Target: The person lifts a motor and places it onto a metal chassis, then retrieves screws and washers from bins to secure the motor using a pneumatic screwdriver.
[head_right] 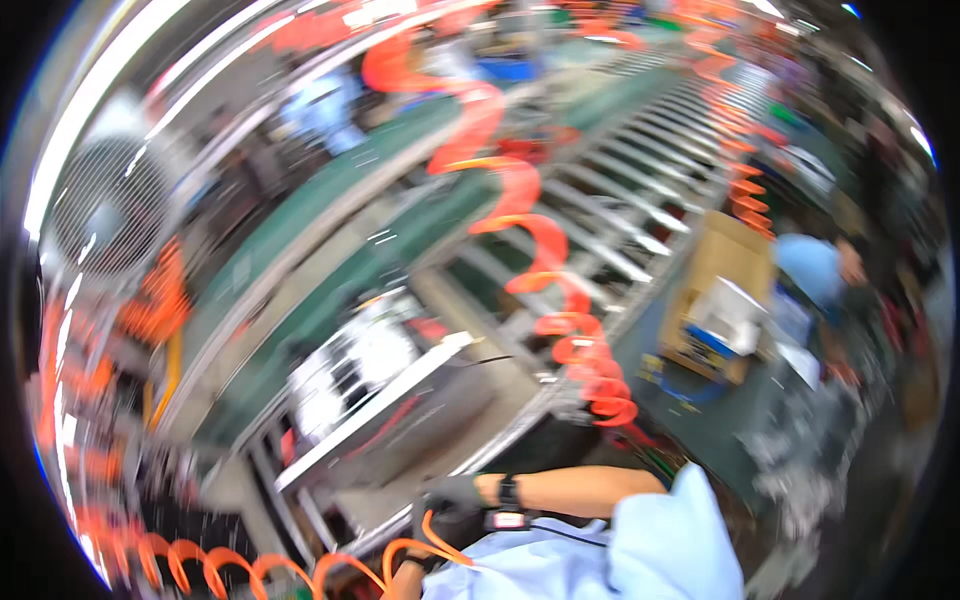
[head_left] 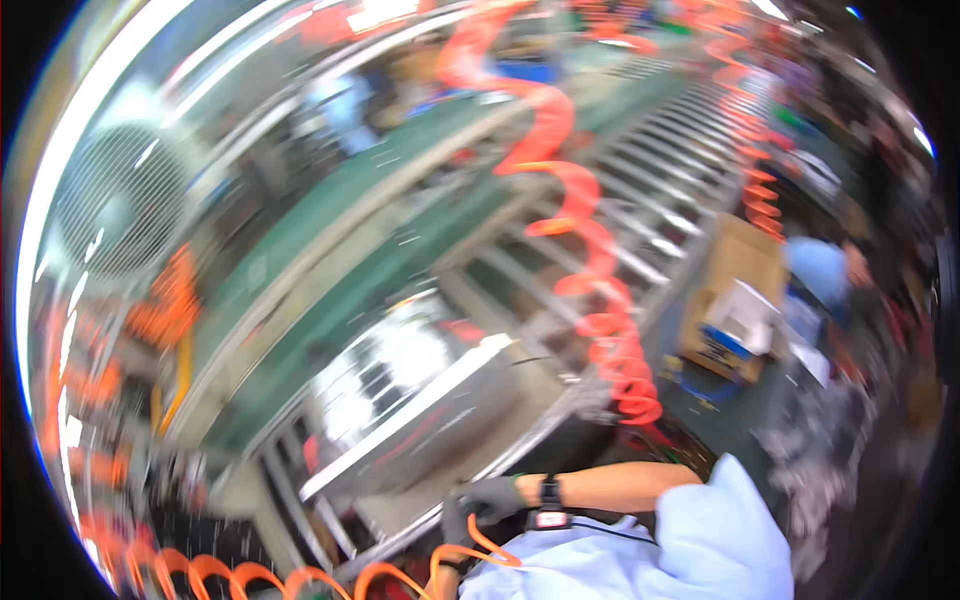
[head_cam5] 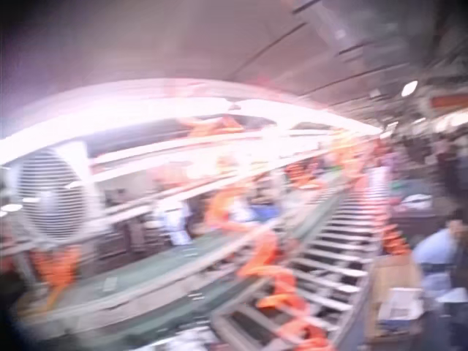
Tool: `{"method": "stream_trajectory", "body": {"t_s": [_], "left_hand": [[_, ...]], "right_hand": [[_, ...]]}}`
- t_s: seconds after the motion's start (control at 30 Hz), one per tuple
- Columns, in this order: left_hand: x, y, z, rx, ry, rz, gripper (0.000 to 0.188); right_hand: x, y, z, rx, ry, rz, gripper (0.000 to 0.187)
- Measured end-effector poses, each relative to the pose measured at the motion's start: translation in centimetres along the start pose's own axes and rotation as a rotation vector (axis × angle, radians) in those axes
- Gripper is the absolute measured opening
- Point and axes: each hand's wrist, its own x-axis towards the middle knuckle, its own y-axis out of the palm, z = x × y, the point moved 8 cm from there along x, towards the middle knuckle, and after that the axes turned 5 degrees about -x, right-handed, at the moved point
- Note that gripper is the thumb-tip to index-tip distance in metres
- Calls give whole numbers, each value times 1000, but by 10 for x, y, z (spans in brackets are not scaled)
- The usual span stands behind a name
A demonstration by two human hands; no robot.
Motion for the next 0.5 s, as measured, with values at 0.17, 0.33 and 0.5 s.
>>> {"method": "stream_trajectory", "body": {"t_s": [0.17,0.33,0.5], "left_hand": [[-34,-27,58,-386,-96,-128,30],[-64,-85,86,-662,-126,-304,22],[-73,-261,76,-383,-13,-792,18]], "right_hand": [[60,58,-8,839,415,59,24],[91,119,-4,1138,1102,189,47],[122,104,-33,921,1026,97,49]]}}
